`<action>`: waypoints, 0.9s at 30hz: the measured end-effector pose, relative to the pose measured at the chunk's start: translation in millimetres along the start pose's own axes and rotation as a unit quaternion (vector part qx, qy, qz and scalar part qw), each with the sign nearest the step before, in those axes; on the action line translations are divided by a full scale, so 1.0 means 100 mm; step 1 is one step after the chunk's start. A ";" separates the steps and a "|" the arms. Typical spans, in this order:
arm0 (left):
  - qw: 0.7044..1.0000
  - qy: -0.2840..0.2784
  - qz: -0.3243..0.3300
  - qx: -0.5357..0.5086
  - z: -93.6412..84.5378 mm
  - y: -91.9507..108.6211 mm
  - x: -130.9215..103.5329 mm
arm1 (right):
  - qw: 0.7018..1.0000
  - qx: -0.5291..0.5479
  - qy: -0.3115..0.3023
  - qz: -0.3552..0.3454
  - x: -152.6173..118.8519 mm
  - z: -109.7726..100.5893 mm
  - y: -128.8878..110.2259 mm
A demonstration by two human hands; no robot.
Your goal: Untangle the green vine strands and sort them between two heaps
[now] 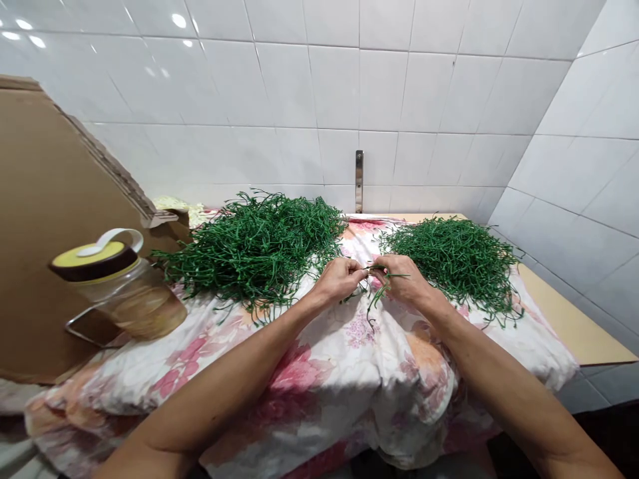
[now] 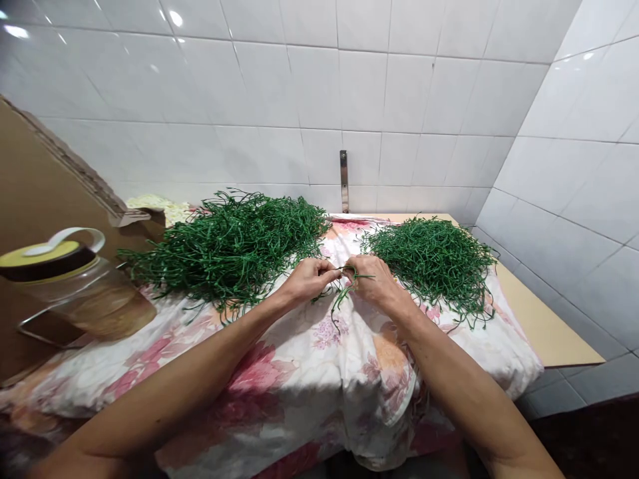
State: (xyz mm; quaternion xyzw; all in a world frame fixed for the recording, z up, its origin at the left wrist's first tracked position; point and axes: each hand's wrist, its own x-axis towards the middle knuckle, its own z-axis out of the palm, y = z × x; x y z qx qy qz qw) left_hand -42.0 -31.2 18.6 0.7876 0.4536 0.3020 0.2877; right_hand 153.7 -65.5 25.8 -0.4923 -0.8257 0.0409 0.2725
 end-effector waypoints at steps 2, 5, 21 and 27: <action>1.000 0.010 -0.008 0.001 0.02 0.02 -0.02 | 0.999 -0.036 0.005 0.008 0.00 0.04 -0.02; 0.999 0.039 0.008 -0.007 0.04 0.11 -0.09 | 0.996 -0.067 0.033 0.046 0.02 0.08 0.00; 0.911 0.005 -0.095 -0.402 0.00 0.13 -0.02 | 0.942 -0.110 0.303 0.098 0.06 -0.29 0.41; 0.908 0.012 -0.077 -0.412 0.00 0.11 -0.03 | 0.934 -0.011 0.346 0.093 0.01 -0.34 0.16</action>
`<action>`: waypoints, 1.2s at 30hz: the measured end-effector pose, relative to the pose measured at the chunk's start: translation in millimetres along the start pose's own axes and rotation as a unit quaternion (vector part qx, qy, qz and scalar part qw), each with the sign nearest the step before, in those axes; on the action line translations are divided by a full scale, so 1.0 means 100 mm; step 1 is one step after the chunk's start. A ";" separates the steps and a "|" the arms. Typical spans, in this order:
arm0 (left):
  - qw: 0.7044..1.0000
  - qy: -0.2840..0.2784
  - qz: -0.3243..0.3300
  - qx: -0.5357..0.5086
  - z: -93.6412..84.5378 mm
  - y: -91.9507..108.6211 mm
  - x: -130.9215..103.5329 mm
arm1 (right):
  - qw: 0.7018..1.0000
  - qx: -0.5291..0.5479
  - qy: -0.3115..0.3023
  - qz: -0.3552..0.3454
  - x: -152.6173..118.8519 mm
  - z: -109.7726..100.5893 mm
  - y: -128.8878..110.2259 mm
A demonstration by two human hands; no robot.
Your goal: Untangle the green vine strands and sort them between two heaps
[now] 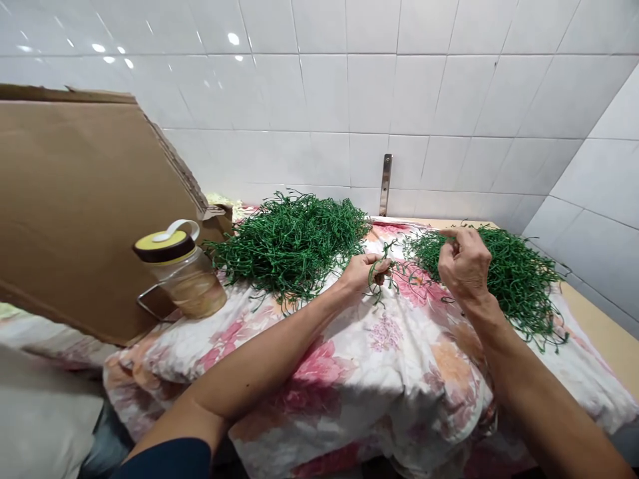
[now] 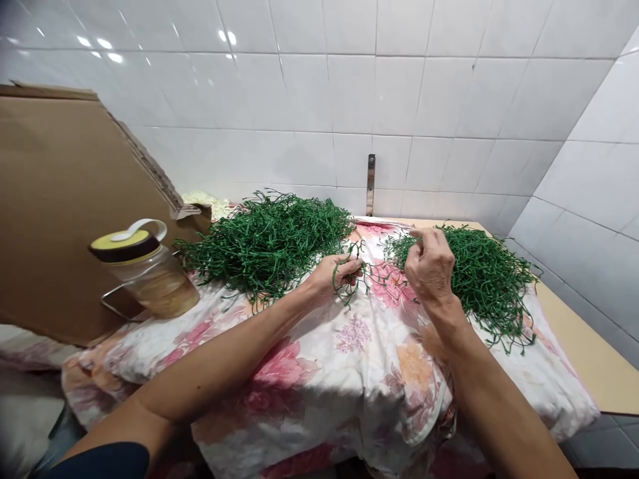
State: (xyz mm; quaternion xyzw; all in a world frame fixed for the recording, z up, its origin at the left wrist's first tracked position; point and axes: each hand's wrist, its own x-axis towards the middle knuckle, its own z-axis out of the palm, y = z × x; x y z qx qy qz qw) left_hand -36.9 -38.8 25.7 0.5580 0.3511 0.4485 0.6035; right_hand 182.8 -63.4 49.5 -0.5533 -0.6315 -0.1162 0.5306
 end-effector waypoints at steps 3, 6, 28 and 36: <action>1.000 0.008 0.023 0.017 0.00 -0.02 0.02 | 0.976 0.129 -0.160 0.069 -0.09 0.07 -0.12; 0.997 0.027 0.053 0.039 0.01 -0.04 0.03 | 0.933 0.184 -0.298 0.084 -0.16 0.19 -0.15; 0.994 -0.011 0.061 0.093 0.05 -0.07 0.02 | 0.921 0.250 -0.279 0.108 -0.19 0.27 -0.10; 0.994 0.009 0.069 0.086 0.05 -0.09 0.02 | 0.850 0.351 -0.346 0.188 -0.16 0.21 -0.14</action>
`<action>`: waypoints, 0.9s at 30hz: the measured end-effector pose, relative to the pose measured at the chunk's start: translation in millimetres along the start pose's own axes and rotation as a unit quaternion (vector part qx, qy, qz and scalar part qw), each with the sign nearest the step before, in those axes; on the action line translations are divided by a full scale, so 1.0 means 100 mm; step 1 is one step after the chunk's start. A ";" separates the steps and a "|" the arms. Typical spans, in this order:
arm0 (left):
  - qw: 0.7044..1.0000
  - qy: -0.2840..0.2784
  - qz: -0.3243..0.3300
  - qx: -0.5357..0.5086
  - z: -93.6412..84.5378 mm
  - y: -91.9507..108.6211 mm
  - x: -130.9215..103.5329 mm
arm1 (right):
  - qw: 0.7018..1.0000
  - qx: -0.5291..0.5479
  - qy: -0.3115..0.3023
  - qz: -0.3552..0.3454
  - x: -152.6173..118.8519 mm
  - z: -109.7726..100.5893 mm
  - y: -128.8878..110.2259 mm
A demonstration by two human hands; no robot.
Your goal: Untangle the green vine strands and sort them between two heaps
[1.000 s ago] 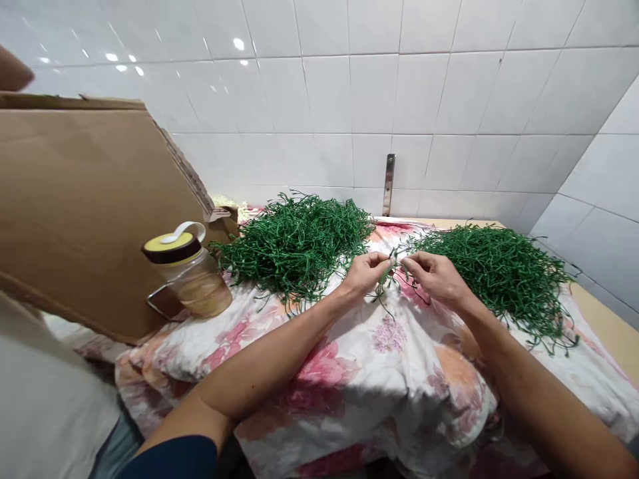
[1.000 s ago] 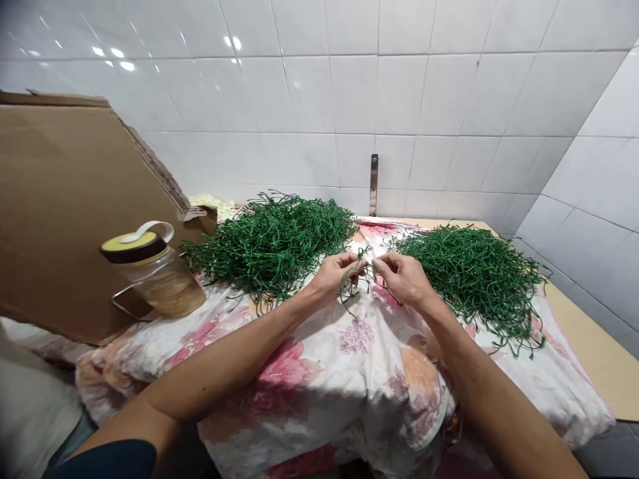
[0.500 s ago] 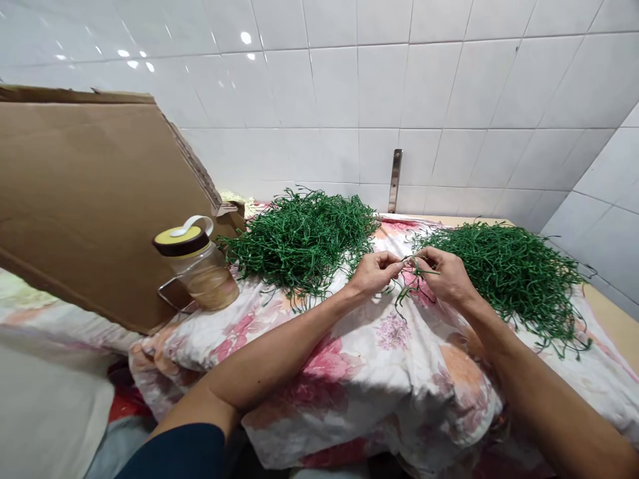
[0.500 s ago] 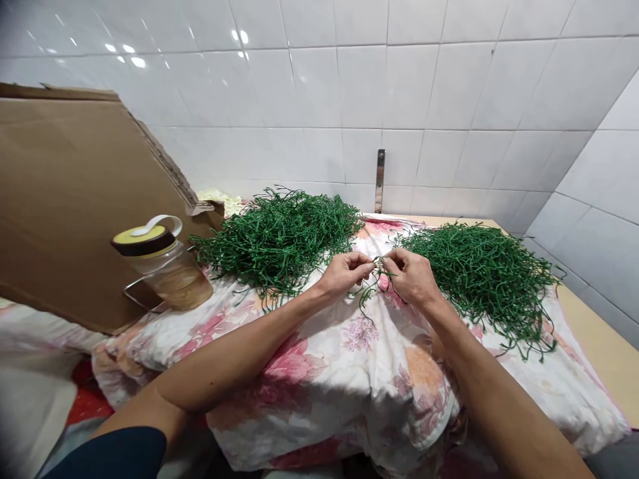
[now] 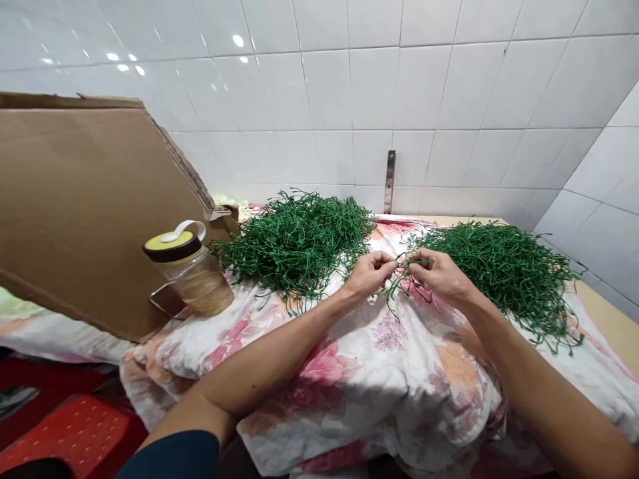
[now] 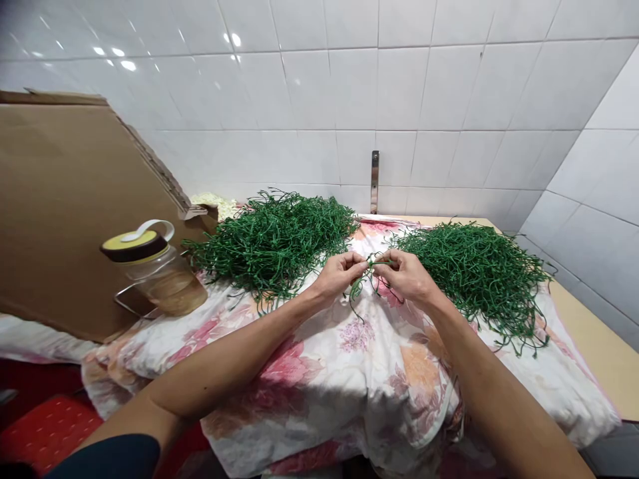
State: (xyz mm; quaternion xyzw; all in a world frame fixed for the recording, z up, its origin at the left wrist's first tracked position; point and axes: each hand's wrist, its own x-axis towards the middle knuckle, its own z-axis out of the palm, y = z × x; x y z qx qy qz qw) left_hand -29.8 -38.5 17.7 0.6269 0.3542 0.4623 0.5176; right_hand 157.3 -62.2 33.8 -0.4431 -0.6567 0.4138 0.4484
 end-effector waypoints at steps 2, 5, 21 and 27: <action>1.000 0.003 0.001 0.016 0.00 0.00 -0.01 | 1.000 0.019 -0.010 0.012 -0.01 0.00 -0.02; 0.999 0.003 0.004 0.035 0.01 0.02 -0.03 | 1.000 0.021 0.000 -0.004 0.01 0.00 -0.01; 0.999 -0.036 -0.031 0.026 0.00 -0.01 -0.03 | 0.999 0.028 -0.033 -0.006 0.00 -0.01 0.00; 0.997 -0.050 -0.025 0.044 0.01 0.03 -0.04 | 0.999 0.048 -0.011 0.012 0.01 -0.01 -0.02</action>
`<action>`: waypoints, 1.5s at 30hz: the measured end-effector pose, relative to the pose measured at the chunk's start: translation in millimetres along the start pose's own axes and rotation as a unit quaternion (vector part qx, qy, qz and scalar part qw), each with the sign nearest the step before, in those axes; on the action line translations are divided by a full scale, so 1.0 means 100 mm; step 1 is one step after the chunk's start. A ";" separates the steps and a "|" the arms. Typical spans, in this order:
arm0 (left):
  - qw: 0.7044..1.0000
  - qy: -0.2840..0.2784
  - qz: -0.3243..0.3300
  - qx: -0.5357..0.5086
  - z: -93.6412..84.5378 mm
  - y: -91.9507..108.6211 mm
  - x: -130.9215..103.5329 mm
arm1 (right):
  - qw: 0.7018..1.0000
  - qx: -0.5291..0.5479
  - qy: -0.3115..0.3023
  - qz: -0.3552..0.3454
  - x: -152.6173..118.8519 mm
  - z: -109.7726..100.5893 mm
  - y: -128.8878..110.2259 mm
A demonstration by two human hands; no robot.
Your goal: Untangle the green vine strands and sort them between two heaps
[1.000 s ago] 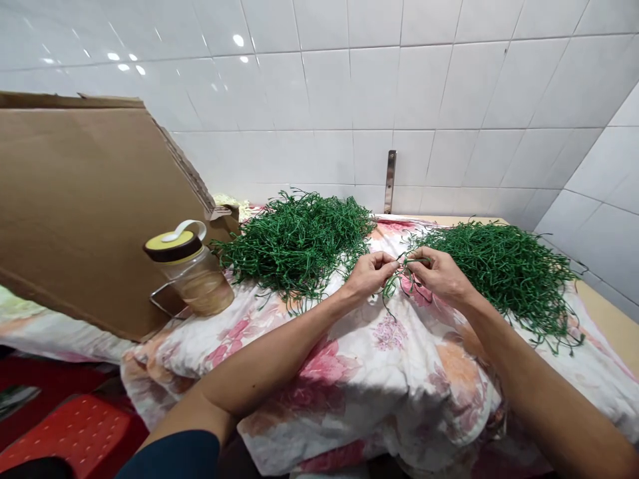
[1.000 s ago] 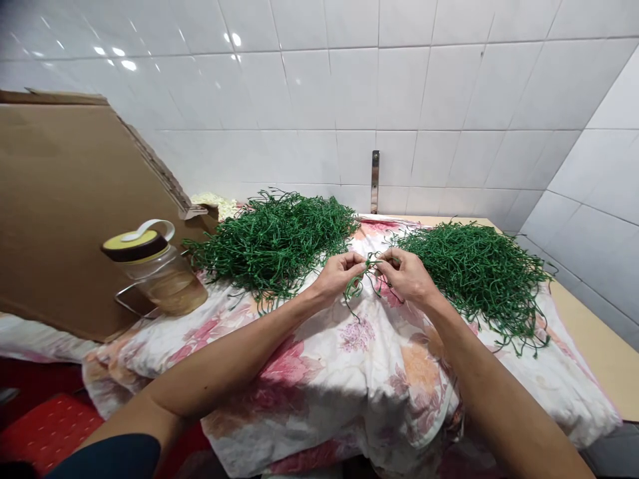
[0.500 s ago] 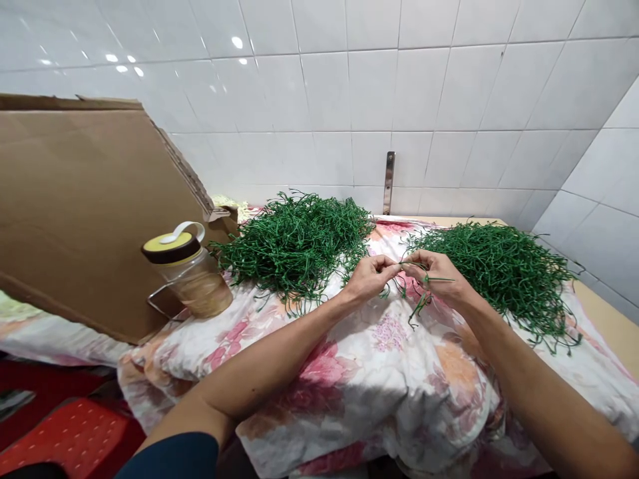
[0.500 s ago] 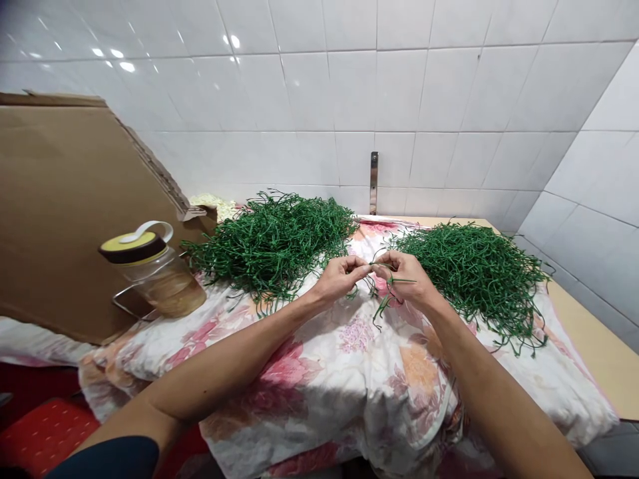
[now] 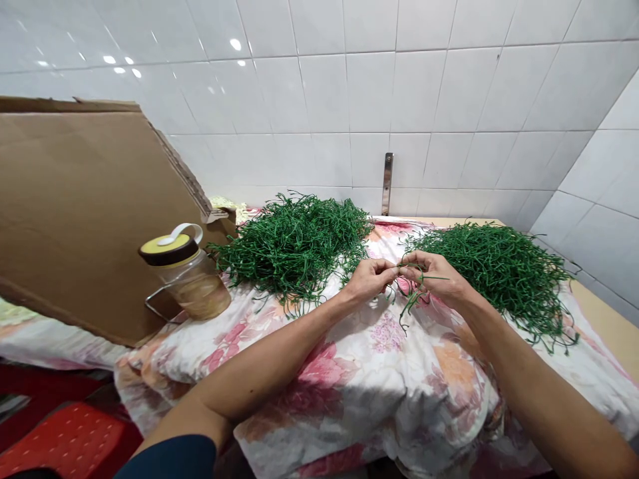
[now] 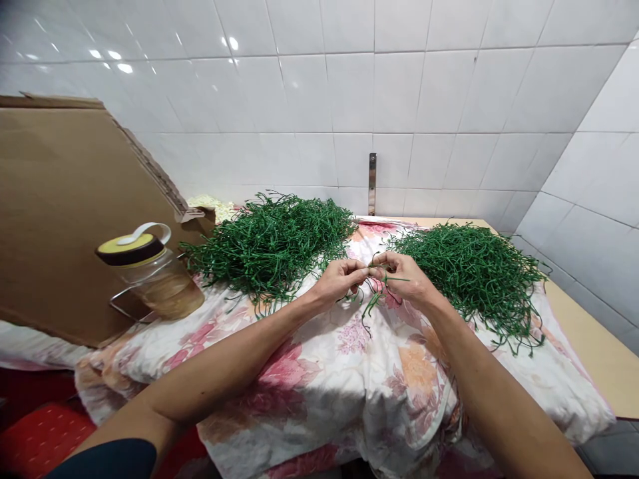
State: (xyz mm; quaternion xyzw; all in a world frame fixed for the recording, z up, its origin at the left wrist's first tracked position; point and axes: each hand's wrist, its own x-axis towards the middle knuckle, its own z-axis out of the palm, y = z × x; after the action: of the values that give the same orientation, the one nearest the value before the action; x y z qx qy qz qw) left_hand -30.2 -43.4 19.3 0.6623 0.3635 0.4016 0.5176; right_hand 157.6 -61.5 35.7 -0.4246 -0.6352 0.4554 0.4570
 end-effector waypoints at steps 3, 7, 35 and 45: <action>0.998 0.014 0.027 0.053 0.00 0.00 -0.01 | 1.000 0.005 -0.004 0.004 -0.01 0.01 -0.01; 0.980 0.050 0.087 0.170 0.00 0.00 -0.05 | 1.000 -0.006 -0.010 0.027 -0.02 0.02 0.00; 0.981 0.078 0.077 0.158 -0.04 0.01 -0.02 | 0.976 -0.191 0.075 -0.072 0.06 -0.02 0.18; 0.972 0.086 0.107 0.189 -0.04 -0.03 -0.02 | 0.996 -0.078 0.017 -0.024 0.04 0.07 0.22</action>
State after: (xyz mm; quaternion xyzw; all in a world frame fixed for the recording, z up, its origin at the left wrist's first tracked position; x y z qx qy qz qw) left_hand -35.1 -42.9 16.5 0.7463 0.4027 0.4341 0.3041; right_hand 152.7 -54.3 13.7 -0.4511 -0.6713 0.3857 0.4439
